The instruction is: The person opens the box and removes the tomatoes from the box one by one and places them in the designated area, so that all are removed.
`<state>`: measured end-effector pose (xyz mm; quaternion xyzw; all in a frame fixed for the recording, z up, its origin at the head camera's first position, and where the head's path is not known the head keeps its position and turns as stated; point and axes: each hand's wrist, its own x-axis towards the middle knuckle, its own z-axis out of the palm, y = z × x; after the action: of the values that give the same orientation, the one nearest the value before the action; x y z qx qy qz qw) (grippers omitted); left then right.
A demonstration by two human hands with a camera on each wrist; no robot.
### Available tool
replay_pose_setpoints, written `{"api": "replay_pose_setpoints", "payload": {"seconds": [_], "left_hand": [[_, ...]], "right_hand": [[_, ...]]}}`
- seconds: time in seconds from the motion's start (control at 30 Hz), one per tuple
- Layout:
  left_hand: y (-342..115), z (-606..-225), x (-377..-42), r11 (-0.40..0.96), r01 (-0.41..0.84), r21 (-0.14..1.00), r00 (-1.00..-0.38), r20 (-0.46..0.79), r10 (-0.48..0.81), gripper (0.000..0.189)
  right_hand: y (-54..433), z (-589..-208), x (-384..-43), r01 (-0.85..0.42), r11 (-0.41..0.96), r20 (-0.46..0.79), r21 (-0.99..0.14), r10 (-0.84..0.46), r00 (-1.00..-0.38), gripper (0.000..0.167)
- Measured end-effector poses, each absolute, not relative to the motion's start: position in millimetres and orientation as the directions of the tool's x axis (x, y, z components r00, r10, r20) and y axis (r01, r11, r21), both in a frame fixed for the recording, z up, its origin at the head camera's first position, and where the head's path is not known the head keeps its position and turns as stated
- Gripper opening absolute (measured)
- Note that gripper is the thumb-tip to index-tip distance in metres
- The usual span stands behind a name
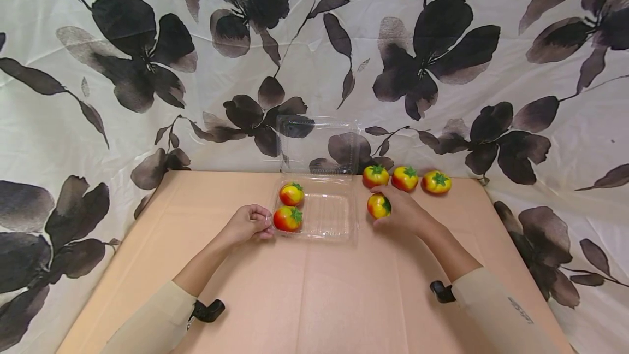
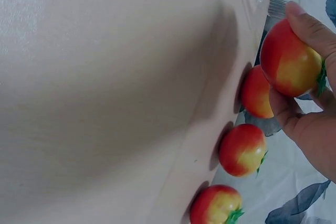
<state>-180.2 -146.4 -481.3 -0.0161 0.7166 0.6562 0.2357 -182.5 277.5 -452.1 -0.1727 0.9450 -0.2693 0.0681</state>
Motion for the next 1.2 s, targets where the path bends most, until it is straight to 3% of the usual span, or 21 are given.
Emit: {"api": "replay_pose_setpoints", "payload": {"seconds": [0.47, 1.2], "left_hand": [[-146.3, -483.1, -181.8, 0.138, -0.326, 0.935, -0.890, -0.352, 0.289, 0.023], [-147.2, -483.9, -181.5, 0.132, -0.327, 0.936, -0.889, -0.352, 0.293, 0.024]], "right_hand": [[280.5, -461.6, -191.8, -0.210, 0.828, -0.119, -0.519, -0.314, -0.942, 0.075], [276.1, -479.8, -198.4, -0.227, 0.844, -0.142, -0.486, -0.333, -0.932, 0.075]]}}
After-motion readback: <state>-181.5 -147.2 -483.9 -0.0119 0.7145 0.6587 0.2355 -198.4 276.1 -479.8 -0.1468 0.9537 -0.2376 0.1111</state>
